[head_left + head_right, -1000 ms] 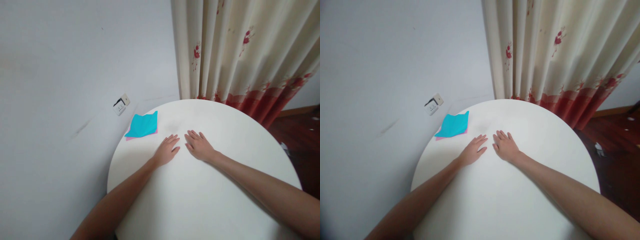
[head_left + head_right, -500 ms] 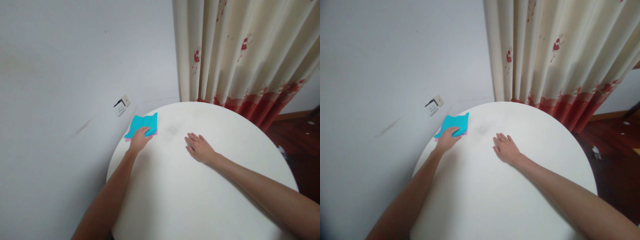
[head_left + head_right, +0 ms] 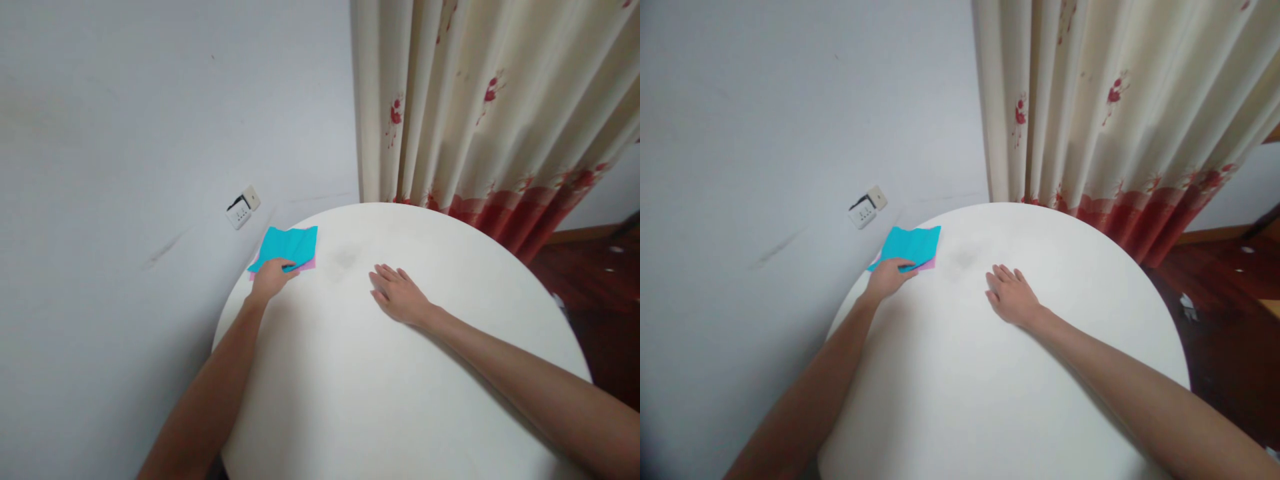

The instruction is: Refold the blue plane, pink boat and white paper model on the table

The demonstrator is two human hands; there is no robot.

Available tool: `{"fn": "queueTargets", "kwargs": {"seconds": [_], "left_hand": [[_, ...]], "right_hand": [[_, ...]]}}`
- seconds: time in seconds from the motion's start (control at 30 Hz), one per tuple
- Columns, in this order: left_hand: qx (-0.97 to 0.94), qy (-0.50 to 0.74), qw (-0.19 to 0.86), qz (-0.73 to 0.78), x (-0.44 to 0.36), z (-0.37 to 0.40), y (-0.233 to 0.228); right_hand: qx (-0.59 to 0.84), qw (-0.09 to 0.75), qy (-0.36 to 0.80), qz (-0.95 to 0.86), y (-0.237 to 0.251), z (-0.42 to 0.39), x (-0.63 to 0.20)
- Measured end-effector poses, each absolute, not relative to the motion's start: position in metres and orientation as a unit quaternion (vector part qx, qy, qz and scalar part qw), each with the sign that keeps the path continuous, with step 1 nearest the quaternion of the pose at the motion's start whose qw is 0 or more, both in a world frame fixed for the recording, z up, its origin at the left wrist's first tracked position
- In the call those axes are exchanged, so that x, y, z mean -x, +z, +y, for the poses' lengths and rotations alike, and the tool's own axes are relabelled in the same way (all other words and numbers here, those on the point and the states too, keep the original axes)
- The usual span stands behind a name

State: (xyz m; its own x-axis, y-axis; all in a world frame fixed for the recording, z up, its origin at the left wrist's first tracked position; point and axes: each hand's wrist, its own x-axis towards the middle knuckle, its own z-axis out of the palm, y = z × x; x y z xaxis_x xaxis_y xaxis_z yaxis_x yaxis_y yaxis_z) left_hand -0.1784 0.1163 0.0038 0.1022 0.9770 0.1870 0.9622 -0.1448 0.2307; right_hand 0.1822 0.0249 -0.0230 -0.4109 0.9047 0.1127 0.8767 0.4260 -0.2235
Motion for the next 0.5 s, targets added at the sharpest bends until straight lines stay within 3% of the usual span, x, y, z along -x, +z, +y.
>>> {"fn": "queueTargets", "kwargs": {"seconds": [0.23, 0.37, 0.5], "left_hand": [[-0.718, 0.201, -0.008, 0.667, 0.177, 0.116, 0.005], [-0.628, 0.362, -0.121, 0.678, 0.164, 0.105, 0.024], [-0.585, 0.510, -0.206, 0.596, 0.144, 0.085, 0.045]], "right_hand": [[0.532, 0.114, 0.065, -0.837, -0.023, 0.025, -0.183], [0.531, 0.120, 0.071, -0.836, -0.019, 0.023, -0.184], [0.530, 0.156, 0.088, -0.829, -0.016, 0.024, -0.184]]}}
